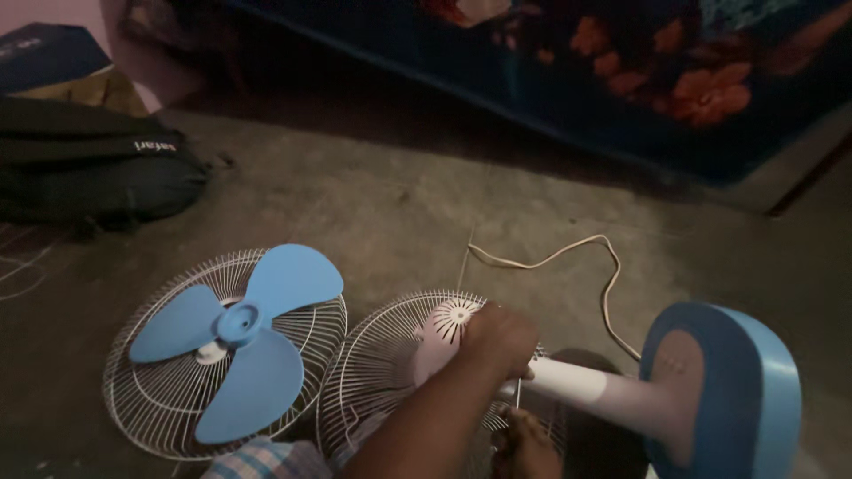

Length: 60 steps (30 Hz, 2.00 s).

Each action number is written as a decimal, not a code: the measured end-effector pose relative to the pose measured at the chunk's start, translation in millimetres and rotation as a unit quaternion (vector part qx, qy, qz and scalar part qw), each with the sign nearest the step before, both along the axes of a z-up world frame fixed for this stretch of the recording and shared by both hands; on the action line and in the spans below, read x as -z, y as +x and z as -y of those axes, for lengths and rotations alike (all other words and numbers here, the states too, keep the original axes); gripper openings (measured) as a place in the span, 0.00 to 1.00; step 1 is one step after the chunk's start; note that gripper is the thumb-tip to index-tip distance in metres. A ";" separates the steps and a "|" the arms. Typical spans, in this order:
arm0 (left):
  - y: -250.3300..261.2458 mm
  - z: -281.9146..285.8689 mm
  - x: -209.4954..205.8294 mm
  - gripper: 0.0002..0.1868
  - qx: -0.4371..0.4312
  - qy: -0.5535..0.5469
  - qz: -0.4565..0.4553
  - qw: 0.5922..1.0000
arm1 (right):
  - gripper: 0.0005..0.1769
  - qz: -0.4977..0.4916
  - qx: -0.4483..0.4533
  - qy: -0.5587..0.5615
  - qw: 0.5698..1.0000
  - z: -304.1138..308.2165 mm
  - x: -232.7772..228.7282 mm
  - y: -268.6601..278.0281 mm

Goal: The person reassembles an electric fan by attaching the motor housing to the stand, then mounting the fan blade and securing it with a nut. The front grille is placed on the floor nearby.

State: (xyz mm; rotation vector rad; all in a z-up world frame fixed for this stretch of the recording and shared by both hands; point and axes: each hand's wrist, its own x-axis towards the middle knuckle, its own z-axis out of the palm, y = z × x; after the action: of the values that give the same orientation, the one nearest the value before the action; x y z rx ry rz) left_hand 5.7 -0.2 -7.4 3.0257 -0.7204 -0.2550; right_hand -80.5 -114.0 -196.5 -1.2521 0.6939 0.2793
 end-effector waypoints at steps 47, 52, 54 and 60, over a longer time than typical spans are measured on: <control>4.3 -7.0 11.8 0.22 -0.026 -0.013 -0.022 0.999 | 0.23 0.012 -0.107 0.062 0.992 -31.7 2.6 49.1; -7.6 14.0 11.4 0.20 -0.056 -0.056 -0.096 0.992 | 0.23 -0.021 -0.061 0.041 0.997 14.6 -20.0 -6.0; 3.5 5.3 1.0 0.22 -0.023 0.003 -0.042 0.999 | 0.23 -0.009 -0.069 0.057 0.996 5.6 -31.0 3.9; -1.7 3.1 -3.1 0.24 0.010 0.040 -0.030 0.999 | 0.23 0.000 -0.084 0.093 0.992 7.0 -52.4 -20.5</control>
State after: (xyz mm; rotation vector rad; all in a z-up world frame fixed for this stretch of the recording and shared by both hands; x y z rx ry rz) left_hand 4.0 -3.3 -4.2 3.0725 -0.7545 -0.3832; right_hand -101.0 -121.0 -144.1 -1.1329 0.5492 0.4718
